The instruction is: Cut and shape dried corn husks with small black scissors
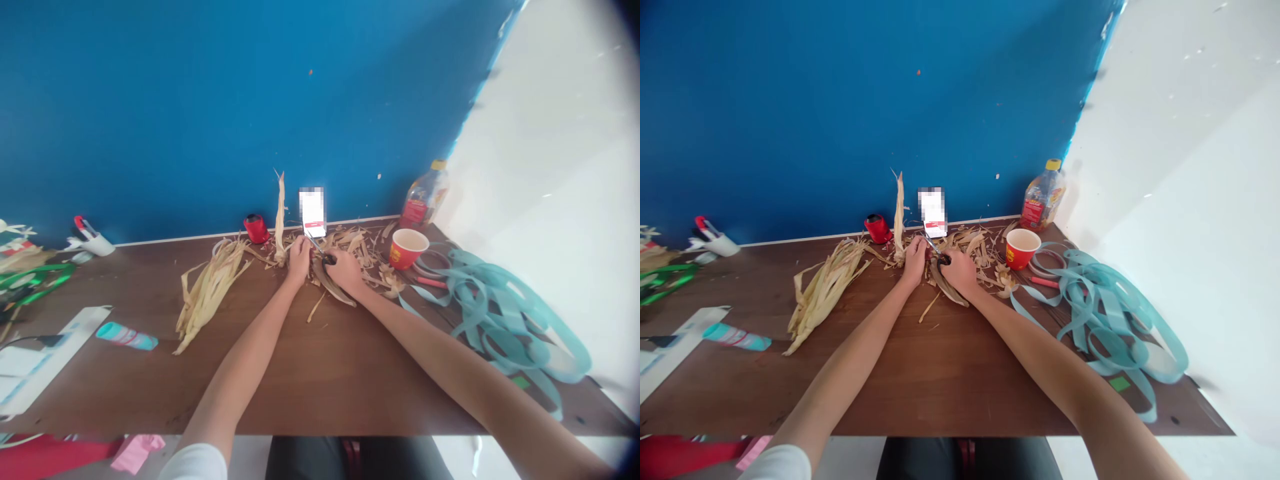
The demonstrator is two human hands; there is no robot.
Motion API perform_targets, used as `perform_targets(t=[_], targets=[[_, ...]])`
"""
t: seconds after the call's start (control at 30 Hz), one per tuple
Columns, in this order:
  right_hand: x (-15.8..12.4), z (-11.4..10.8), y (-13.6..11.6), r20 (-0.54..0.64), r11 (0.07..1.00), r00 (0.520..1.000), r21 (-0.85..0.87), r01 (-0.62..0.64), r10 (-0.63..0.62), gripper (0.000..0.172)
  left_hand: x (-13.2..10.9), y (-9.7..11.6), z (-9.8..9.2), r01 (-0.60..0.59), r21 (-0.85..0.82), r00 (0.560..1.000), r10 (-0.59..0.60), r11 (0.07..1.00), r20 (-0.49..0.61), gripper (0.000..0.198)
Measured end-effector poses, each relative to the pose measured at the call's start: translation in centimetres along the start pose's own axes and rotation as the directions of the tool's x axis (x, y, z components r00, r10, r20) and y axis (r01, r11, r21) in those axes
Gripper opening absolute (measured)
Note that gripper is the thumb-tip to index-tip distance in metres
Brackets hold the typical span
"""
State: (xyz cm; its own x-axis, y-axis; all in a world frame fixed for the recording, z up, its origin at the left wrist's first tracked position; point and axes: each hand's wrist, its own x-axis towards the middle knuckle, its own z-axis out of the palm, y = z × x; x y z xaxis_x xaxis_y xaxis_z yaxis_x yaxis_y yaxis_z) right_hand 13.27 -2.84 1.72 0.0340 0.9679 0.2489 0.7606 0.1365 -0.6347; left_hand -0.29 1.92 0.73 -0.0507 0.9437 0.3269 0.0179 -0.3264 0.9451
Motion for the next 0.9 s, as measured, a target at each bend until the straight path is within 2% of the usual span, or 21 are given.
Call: perform_targets(t=[0.3,0.9], targets=[[-0.05,0.0,-0.09,0.001,1.0,1.0,-0.015,0.004,-0.004,0.033,-0.08,0.21,-0.01,0.008,0.031,1.0,-0.008,0.999,0.002,0.022],[0.03,0.39,0.52,0.0,0.999,0.999,-0.026,0.038,-0.038,0.033,0.05,-0.11,0.01,0.005,-0.016,1.0,-0.005,1.0,0.013,0.02]])
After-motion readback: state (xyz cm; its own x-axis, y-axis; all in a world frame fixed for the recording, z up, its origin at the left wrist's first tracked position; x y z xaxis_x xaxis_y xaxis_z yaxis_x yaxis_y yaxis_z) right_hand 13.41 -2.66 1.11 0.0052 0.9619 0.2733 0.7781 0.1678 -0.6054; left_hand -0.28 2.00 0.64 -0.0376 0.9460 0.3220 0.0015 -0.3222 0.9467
